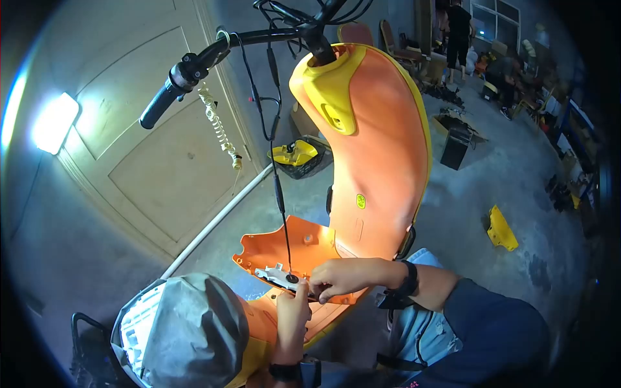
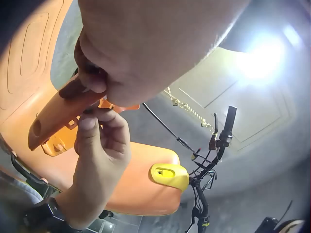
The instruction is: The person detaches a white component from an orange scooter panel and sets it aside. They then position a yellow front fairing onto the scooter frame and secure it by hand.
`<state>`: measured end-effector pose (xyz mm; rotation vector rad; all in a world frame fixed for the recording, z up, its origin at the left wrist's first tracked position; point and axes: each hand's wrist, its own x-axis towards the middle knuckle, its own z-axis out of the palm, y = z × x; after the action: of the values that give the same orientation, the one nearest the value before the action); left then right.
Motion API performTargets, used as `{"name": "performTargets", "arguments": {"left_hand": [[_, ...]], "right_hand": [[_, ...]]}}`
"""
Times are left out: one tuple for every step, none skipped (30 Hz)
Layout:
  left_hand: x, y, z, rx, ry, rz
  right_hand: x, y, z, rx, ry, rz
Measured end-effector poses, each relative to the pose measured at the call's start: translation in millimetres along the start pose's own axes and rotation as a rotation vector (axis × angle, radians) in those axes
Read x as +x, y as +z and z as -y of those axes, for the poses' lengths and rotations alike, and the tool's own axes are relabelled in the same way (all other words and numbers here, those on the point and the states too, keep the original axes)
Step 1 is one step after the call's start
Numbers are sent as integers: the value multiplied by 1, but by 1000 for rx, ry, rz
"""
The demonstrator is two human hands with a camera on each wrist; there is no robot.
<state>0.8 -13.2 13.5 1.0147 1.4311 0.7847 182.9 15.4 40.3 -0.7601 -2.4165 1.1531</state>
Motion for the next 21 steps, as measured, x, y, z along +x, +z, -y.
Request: {"name": "performTargets", "arguments": {"left_hand": [[0,0,-1,-7,4,2],[-2,0,-2,-8,-1,22],[-2,0,-3,-12,-5,42],[2,1,3,-17,39,39],[2,1,3,-27,43,36],[1,1,1,-19,46,23],[0,0,0,-7,47,9],[1,-1,0,-10,49,6],[1,-3,0,-31,27,11],[2,-5,0,-52,7,16],[2,-6,-2,-55,14,13],[2,-6,-3,-74,-9,19],[1,-5,-4,-91,-35,28],[2,-1,-2,-149,0,37],[1,1,-3,-146,0,42],[-2,2,-4,-150,23,43],[-3,2,-4,-153,45,43],[-3,3,-4,-147,43,45],[-2,3,-3,-121,22,47],[-1,3,-3,-97,1,47],[1,2,-2,-95,-1,44]], "right_hand": [[1,1,-2,-21,6,8],[1,4,-2,-27,7,14],[1,7,-2,-58,-56,-10],[0,7,-2,-88,-120,-34],[-1,5,1,-95,-121,-26],[-3,2,9,-154,-43,28],[-4,-1,17,-210,35,80],[-2,-4,23,-199,118,143],[-2,-3,20,-200,115,146],[-3,-2,15,-210,30,104],[-3,-2,13,-223,-55,60],[-3,-3,14,-233,-56,62],[-3,-1,18,-192,-40,32],[-4,-1,21,-148,-23,-1],[-5,-2,23,-148,-19,-5],[-5,-5,26,-150,40,-2],[-6,-5,26,-151,98,0],[-6,-3,20,-237,59,-5],[-7,-2,18,-233,58,-10],[-7,-3,17,-320,8,-28],[-7,-4,17,-407,-42,-46]]}}
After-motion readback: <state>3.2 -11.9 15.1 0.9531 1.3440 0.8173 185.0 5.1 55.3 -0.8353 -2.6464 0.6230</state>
